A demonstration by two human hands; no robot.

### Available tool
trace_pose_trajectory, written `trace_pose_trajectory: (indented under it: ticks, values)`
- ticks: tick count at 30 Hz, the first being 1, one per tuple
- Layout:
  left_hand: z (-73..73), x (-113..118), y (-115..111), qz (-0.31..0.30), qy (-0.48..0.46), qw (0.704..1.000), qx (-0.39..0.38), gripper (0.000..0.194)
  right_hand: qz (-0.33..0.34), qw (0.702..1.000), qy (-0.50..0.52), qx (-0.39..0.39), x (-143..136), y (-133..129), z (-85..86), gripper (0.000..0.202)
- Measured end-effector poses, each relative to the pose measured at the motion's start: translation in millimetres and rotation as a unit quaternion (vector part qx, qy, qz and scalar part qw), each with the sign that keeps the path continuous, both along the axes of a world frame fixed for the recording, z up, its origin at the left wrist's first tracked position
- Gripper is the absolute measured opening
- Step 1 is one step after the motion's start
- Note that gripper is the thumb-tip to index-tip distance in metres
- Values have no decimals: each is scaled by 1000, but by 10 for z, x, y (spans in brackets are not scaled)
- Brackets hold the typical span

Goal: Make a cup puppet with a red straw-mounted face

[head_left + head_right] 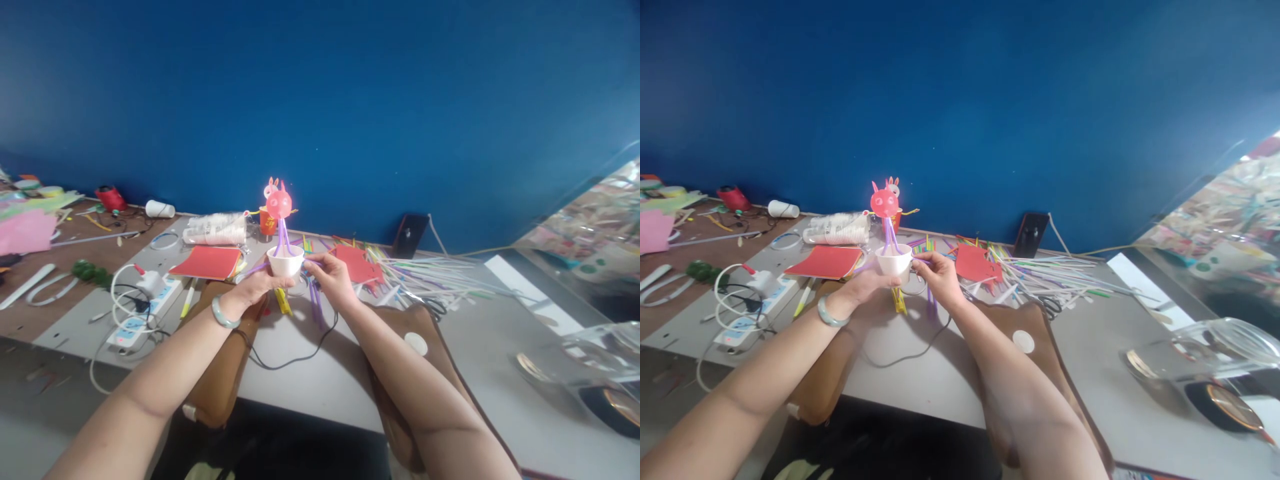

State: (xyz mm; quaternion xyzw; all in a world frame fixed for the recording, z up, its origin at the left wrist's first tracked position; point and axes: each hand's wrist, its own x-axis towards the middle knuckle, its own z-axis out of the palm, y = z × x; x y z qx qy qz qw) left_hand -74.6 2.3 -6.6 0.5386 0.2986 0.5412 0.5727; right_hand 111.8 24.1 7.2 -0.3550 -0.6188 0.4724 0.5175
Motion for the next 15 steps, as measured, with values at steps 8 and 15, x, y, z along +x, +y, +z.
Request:
trace_pose_trajectory:
  ticks: [8, 15]
  values:
    - [-14, -98, 52, -53, -21, 997, -47, 55, 21, 1000, -5, -17, 24, 41, 19, 45]
    - [-11, -134, 59, -80, -33, 992, -87, 50, 46, 998, 6, -29, 33, 46, 14, 38]
